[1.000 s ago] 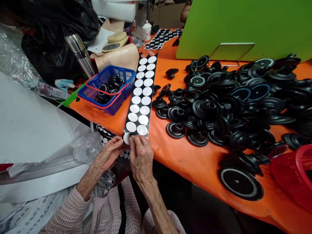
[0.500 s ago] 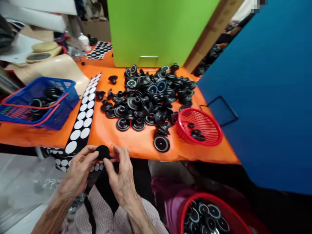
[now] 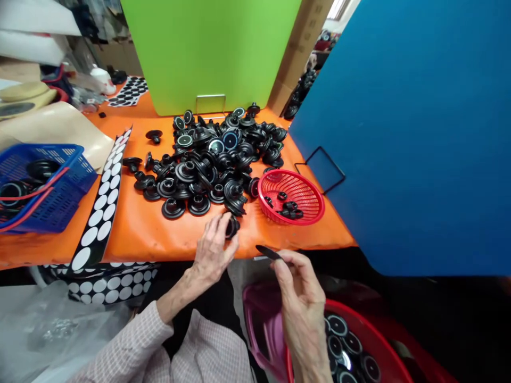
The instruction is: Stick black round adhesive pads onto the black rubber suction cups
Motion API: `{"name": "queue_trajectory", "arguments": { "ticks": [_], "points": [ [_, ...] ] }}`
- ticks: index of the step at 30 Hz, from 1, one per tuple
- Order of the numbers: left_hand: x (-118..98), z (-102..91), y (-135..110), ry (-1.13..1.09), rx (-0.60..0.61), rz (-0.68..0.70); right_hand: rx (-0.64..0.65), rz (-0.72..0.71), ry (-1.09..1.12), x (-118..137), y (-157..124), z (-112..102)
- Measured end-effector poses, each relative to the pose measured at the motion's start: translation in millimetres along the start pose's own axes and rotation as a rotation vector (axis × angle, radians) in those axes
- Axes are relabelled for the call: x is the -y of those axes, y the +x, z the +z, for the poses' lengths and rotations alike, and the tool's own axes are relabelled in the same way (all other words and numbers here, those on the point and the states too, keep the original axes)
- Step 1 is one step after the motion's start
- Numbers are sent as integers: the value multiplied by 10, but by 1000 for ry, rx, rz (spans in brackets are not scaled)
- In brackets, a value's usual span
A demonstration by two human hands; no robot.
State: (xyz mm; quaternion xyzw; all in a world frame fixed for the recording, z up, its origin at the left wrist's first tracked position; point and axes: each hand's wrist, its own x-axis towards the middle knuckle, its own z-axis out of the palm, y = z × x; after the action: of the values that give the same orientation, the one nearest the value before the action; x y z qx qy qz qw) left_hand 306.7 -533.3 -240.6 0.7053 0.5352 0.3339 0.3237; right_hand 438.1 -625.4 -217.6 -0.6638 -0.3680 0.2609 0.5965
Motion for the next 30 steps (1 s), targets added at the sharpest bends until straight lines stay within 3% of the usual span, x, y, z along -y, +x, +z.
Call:
{"name": "queue_trajectory", "arguments": {
  "ticks": [3, 5, 7, 9, 12, 15, 22, 26, 30],
  "points": [
    [140, -208, 63, -292, -5, -127, 139, 107, -62, -90, -50, 89],
    [225, -409, 91, -503, 52, -295, 207, 100, -82, -116, -61, 214],
    [303, -616, 69, -605, 74, -370, 267, 86, -82, -123, -53, 348],
    [388, -805, -13, -484, -10, -244, 318, 74, -76, -127, -44, 466],
    [543, -1007, -186, -81, -193, 86, 386, 46, -65, -140, -58, 605],
    [678, -1090, -304, 108, -194, 168, 442, 40, -2, -150, -110, 715],
    [699, -1179, -326, 208, -244, -176, 480, 179, 25, -59, -165, 846],
    [675, -1214, -349, -20, -91, -280, 389, 178, 37, -96, -57, 820],
    [673, -1216, -351, -491, -131, -396, 326, 76, 10, -180, 70, 789]
  ]
}}
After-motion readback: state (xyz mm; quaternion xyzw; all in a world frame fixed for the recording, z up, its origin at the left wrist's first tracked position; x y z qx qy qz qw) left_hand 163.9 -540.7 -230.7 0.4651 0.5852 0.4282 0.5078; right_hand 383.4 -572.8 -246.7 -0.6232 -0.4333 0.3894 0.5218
